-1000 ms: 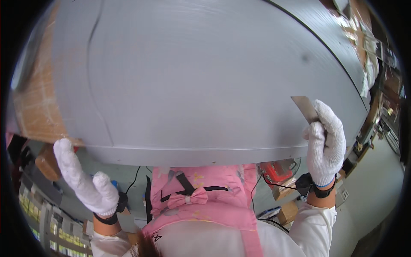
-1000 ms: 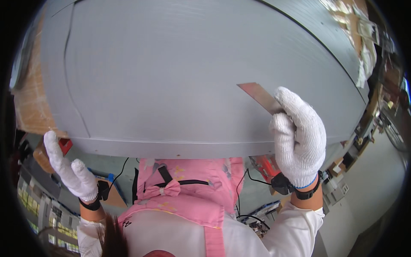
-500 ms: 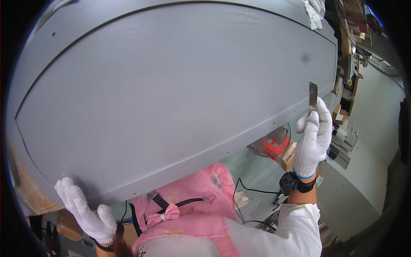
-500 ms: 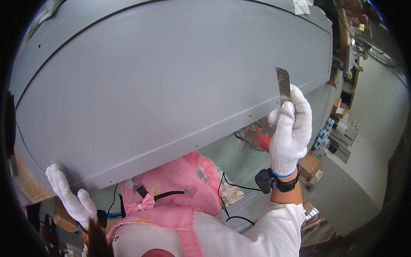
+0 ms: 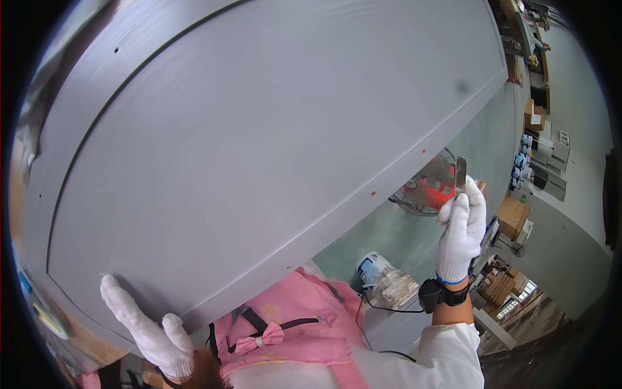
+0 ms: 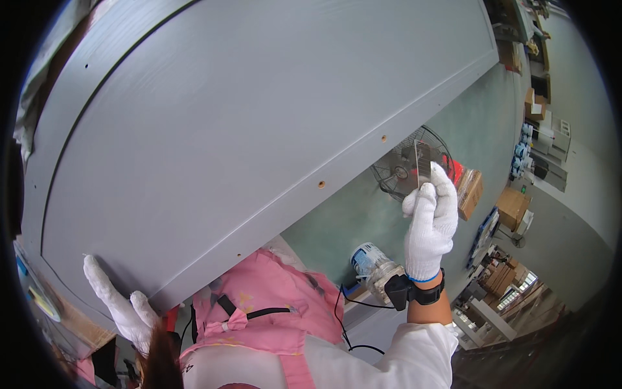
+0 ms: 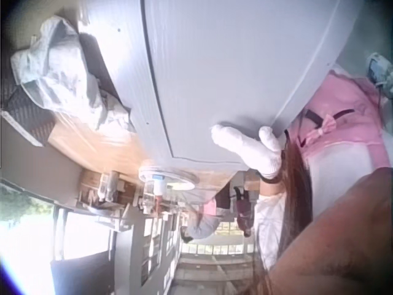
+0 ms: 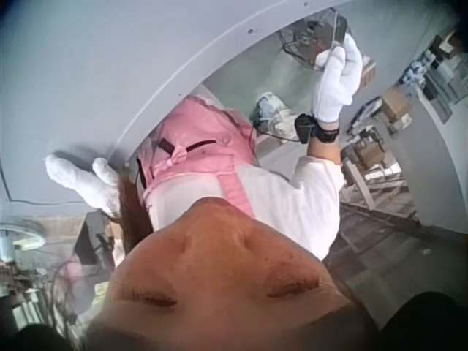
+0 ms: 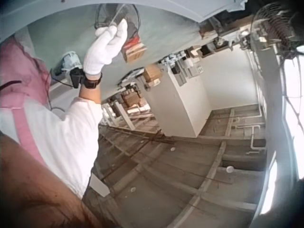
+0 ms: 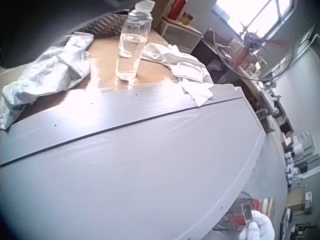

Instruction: The recorder uses a scraper and sanding block to finish the surface of a grey furniture panel.

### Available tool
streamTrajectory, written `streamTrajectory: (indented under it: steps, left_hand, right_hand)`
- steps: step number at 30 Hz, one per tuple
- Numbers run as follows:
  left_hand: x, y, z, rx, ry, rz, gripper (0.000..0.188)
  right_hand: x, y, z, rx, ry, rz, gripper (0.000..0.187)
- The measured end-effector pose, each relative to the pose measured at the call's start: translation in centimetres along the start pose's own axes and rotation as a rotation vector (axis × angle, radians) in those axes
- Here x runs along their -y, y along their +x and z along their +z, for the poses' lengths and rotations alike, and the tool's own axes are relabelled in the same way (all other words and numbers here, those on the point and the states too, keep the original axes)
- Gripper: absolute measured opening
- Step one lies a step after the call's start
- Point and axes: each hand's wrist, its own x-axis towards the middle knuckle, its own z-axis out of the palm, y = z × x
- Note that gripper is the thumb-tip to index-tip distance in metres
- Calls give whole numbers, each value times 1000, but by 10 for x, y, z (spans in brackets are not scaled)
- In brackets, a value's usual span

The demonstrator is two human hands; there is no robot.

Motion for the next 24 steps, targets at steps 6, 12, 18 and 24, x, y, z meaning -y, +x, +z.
streamTrajectory:
  steps: [6,12,18,24]
  left_hand:
    - [3,5,6,2,155,178,72]
    - [-8,13,11,1,246,169,73]
    - [-37,25,30,-36,325,147,75]
    - [-148,54,72,-48,288,24,73]
  right_hand:
    - [-1,-15,-26,-84,78,88,32]
    - [-11,-22,-48,-93,103,156,32]
    - [-45,29,-69,-105,93,241,32]
    - [-132,125,-118,-31,170,301,32]
